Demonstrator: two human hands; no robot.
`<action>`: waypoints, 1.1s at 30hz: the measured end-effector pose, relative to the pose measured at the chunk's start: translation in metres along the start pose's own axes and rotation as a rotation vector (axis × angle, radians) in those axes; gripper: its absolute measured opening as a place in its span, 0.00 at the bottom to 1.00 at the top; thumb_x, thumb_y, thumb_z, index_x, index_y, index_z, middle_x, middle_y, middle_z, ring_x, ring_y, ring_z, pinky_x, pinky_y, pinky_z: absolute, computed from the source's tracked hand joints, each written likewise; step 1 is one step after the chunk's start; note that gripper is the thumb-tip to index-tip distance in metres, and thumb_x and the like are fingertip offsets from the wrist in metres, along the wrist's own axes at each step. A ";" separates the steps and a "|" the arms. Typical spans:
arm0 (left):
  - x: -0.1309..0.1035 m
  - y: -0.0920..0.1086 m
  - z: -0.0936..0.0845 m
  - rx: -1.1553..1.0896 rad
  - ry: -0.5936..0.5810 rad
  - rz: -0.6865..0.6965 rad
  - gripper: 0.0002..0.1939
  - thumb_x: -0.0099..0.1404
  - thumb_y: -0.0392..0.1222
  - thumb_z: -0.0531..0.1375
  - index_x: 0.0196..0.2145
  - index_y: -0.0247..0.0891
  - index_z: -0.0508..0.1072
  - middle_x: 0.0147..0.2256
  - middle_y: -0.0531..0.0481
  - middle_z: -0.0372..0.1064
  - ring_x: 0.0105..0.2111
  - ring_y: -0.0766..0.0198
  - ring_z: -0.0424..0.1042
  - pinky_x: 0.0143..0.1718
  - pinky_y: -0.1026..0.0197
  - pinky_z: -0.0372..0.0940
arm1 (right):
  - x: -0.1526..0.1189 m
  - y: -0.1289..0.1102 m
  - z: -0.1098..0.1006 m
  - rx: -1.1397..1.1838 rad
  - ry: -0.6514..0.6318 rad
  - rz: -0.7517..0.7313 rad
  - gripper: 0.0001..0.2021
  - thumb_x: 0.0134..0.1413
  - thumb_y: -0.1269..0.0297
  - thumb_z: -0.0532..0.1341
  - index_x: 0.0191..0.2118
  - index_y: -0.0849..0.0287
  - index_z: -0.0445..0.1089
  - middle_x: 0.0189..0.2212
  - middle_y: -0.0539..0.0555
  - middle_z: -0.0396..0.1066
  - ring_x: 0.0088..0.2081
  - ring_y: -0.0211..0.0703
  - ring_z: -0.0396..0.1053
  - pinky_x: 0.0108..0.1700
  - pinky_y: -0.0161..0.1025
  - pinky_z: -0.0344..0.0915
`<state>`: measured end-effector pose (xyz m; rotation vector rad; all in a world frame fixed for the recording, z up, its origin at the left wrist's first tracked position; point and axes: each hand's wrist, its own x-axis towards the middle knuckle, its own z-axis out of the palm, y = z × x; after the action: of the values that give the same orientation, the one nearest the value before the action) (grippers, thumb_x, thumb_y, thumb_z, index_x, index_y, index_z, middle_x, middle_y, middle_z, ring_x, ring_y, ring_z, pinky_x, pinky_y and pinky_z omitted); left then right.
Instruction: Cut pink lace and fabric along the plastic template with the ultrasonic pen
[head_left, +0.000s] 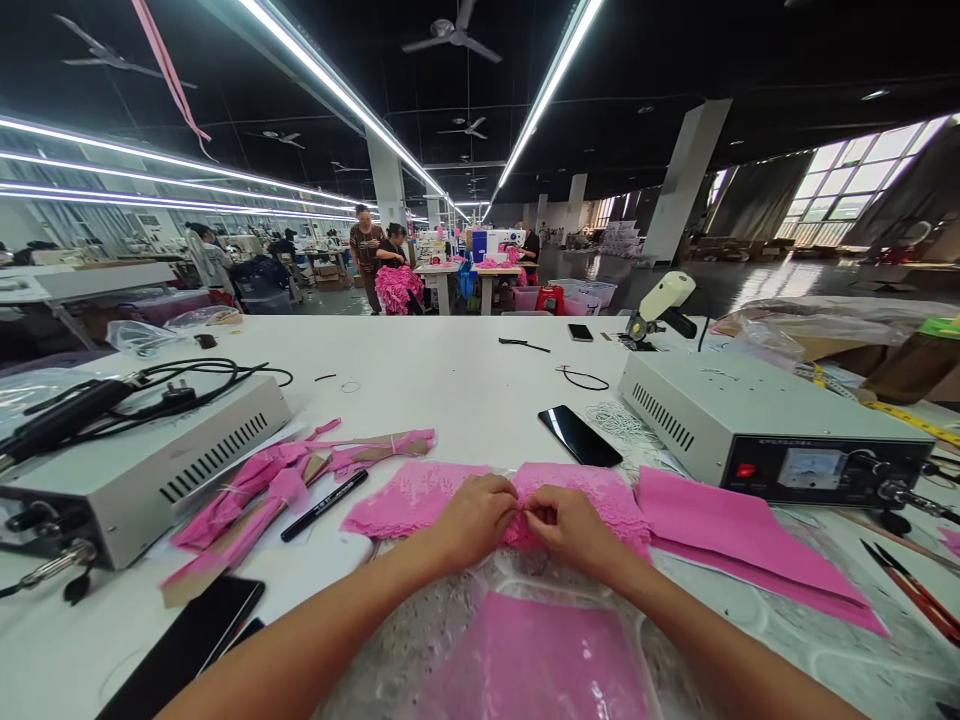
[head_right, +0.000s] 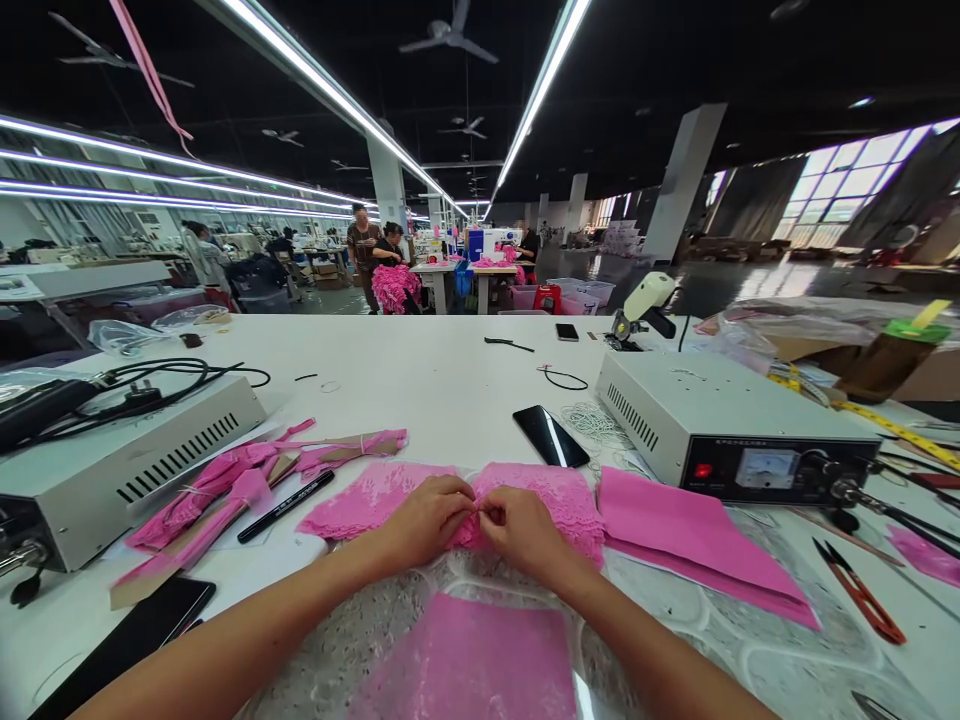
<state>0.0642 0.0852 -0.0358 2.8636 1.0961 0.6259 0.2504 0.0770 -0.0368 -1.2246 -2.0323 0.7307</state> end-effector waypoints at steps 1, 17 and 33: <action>0.000 0.001 0.000 0.004 0.027 -0.005 0.10 0.71 0.42 0.59 0.45 0.34 0.72 0.44 0.47 0.71 0.41 0.61 0.73 0.43 0.53 0.70 | 0.001 0.001 0.001 0.011 0.011 0.010 0.09 0.49 0.67 0.56 0.21 0.57 0.67 0.20 0.49 0.68 0.24 0.39 0.61 0.27 0.36 0.53; -0.005 0.020 -0.008 0.054 0.099 -0.027 0.10 0.67 0.37 0.57 0.27 0.38 0.74 0.44 0.46 0.71 0.44 0.58 0.69 0.48 0.54 0.62 | 0.007 -0.002 -0.030 0.394 0.080 0.197 0.16 0.49 0.51 0.57 0.20 0.56 0.60 0.17 0.46 0.59 0.20 0.36 0.58 0.24 0.36 0.57; 0.104 0.084 0.039 -0.019 0.071 -0.515 0.14 0.70 0.48 0.58 0.46 0.35 0.71 0.44 0.46 0.70 0.42 0.60 0.72 0.44 0.52 0.69 | 0.000 -0.012 -0.097 0.451 0.470 0.132 0.15 0.46 0.50 0.64 0.24 0.56 0.66 0.18 0.51 0.71 0.22 0.42 0.72 0.26 0.38 0.72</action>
<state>0.2024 0.0941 -0.0211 2.3952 1.7325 0.6897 0.3175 0.0846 0.0335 -1.1367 -1.3280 0.8172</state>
